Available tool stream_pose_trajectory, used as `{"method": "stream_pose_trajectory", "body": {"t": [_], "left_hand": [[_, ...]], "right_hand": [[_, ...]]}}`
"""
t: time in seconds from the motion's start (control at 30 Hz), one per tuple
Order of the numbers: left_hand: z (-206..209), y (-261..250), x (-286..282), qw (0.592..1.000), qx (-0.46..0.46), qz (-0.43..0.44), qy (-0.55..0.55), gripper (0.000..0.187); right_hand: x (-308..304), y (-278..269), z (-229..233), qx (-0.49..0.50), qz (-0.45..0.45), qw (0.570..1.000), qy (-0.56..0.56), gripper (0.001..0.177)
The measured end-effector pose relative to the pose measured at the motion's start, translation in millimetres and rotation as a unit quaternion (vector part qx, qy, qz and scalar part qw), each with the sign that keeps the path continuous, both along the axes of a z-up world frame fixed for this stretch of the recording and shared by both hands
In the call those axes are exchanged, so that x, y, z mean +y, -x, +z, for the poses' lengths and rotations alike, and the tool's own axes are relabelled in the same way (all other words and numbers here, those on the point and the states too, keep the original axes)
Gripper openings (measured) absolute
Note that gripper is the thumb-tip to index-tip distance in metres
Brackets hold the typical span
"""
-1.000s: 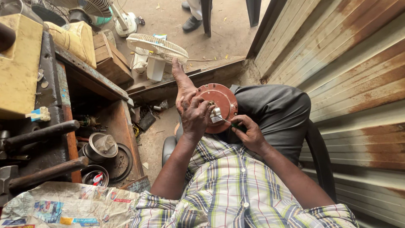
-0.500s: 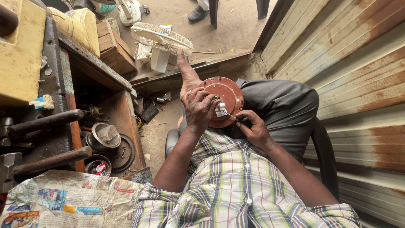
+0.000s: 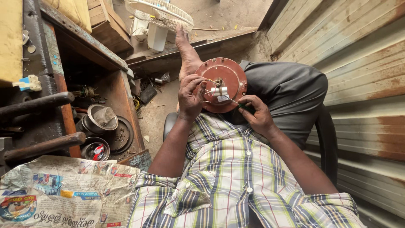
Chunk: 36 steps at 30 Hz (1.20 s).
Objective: The person sits in a workshop and repairs a circular electrical component, likely a fan motor housing. They use a screwdriver to tighten screws on the component and a hammer to tap a central brass fitting. The person manipulates wires and inspects the assembly while seated.
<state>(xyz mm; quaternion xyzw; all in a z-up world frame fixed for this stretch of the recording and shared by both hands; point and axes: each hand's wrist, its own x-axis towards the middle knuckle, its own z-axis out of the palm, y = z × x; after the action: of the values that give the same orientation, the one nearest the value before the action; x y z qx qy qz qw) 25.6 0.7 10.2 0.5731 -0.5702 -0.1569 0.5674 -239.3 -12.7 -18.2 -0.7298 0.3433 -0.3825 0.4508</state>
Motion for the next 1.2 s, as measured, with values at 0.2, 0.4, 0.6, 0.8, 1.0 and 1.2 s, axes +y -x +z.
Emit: {"method": "stream_pose_trajectory", "body": {"t": [0.2,0.4,0.6,0.8,1.0,1.2], "left_hand": [[-11.9,-0.9,-3.6,0.999,-0.049,0.011,0.012,0.017],[-10.0,-1.8,-1.3,0.999,-0.041,0.002,0.015,0.023],[-5.9,-2.6,-0.7,0.999,-0.031,0.013,0.012,0.028],[-10.8,-3.6,-2.5,0.999,-0.027,0.021,0.007,0.029],[-12.9,-3.2,-2.9,0.999,-0.026,0.021,0.010,0.029],[-22.0,-5.4,-5.1,0.999,0.012,0.028,0.021,0.030]], "right_hand": [[-0.4,0.9,-1.9,-0.006,0.005,1.000,-0.005,0.030],[-0.3,1.9,-2.7,0.004,0.005,1.000,-0.001,0.030],[-1.0,2.5,-2.7,0.016,0.007,1.000,-0.008,0.030],[-1.7,1.3,-0.7,0.019,0.011,1.000,0.009,0.030],[-0.6,1.8,-0.9,0.015,0.010,1.000,0.002,0.030],[-1.3,1.4,-0.6,0.015,0.008,1.000,0.006,0.030]]}}
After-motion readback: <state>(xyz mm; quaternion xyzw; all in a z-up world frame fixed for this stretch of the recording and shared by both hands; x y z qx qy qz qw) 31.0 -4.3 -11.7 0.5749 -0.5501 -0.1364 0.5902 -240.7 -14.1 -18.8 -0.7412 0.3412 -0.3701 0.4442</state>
